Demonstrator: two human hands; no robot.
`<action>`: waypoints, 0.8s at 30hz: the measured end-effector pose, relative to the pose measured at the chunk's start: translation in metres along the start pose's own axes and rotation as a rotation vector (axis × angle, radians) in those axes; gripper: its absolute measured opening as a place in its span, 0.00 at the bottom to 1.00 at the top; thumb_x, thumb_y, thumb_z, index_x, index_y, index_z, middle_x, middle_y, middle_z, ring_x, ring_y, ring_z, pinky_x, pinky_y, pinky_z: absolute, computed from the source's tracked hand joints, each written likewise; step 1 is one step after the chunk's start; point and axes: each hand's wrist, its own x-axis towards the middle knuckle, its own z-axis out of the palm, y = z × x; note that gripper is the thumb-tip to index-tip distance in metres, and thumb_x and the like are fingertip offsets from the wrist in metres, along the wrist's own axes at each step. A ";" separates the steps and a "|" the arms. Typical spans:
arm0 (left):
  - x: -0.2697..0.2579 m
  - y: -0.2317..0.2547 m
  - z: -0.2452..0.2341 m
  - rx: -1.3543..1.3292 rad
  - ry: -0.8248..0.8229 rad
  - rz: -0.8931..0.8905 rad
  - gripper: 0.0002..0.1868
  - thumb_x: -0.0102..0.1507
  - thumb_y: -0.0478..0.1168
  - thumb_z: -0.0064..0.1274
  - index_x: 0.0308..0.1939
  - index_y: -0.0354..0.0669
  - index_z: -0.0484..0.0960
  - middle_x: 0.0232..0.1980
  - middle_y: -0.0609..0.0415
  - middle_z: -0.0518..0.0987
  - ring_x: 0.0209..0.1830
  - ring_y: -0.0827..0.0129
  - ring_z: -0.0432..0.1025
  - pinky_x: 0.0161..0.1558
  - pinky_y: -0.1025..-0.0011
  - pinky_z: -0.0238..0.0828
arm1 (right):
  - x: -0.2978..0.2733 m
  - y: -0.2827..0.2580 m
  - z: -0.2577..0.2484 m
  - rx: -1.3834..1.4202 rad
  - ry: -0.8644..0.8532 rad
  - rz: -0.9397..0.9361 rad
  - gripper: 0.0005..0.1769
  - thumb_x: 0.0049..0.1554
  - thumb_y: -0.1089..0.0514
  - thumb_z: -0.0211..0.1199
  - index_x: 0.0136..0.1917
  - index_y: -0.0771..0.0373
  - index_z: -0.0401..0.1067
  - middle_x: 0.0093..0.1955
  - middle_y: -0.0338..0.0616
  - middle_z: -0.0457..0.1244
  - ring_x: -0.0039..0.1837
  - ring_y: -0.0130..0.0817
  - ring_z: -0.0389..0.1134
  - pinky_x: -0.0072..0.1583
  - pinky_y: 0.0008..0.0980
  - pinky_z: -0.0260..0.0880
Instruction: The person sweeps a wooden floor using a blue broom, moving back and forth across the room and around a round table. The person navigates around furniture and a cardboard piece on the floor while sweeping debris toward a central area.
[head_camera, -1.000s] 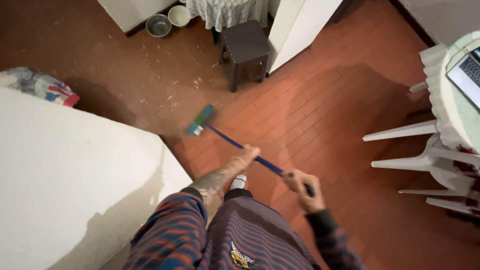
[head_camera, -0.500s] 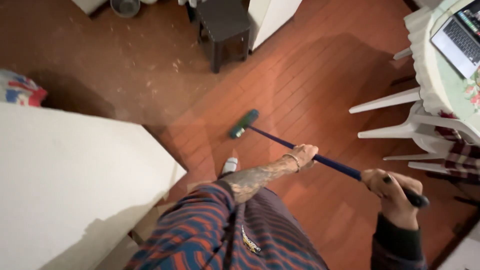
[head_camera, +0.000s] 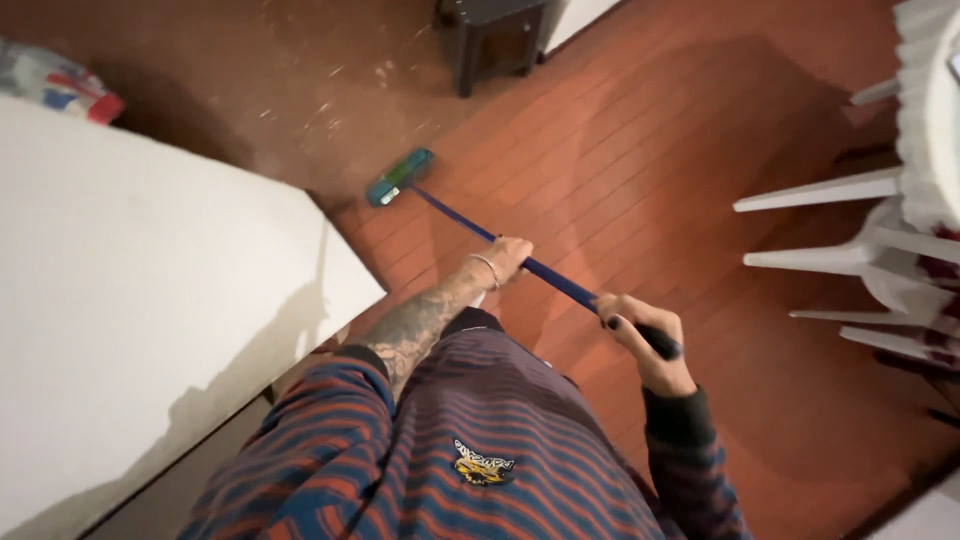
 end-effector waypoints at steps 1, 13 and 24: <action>-0.013 -0.006 -0.010 -0.044 0.001 0.027 0.13 0.57 0.45 0.63 0.38 0.47 0.77 0.38 0.50 0.83 0.46 0.53 0.81 0.52 0.57 0.78 | 0.003 0.010 0.003 0.036 -0.073 -0.030 0.17 0.59 0.66 0.62 0.28 0.70 0.67 0.33 0.54 0.62 0.39 0.44 0.64 0.50 0.41 0.68; -0.022 0.057 0.053 -0.269 -0.002 -0.167 0.11 0.57 0.43 0.65 0.38 0.47 0.79 0.41 0.47 0.85 0.52 0.52 0.80 0.55 0.57 0.77 | -0.052 0.029 -0.065 -0.187 -0.386 -0.020 0.09 0.60 0.63 0.61 0.42 0.71 0.79 0.40 0.53 0.70 0.49 0.34 0.69 0.52 0.45 0.71; 0.030 0.290 0.116 -0.452 0.024 0.075 0.05 0.60 0.37 0.55 0.34 0.44 0.75 0.36 0.42 0.82 0.47 0.45 0.79 0.50 0.55 0.76 | -0.188 -0.033 -0.198 -0.400 -0.107 0.127 0.11 0.57 0.60 0.65 0.45 0.71 0.82 0.40 0.52 0.73 0.49 0.29 0.69 0.51 0.43 0.75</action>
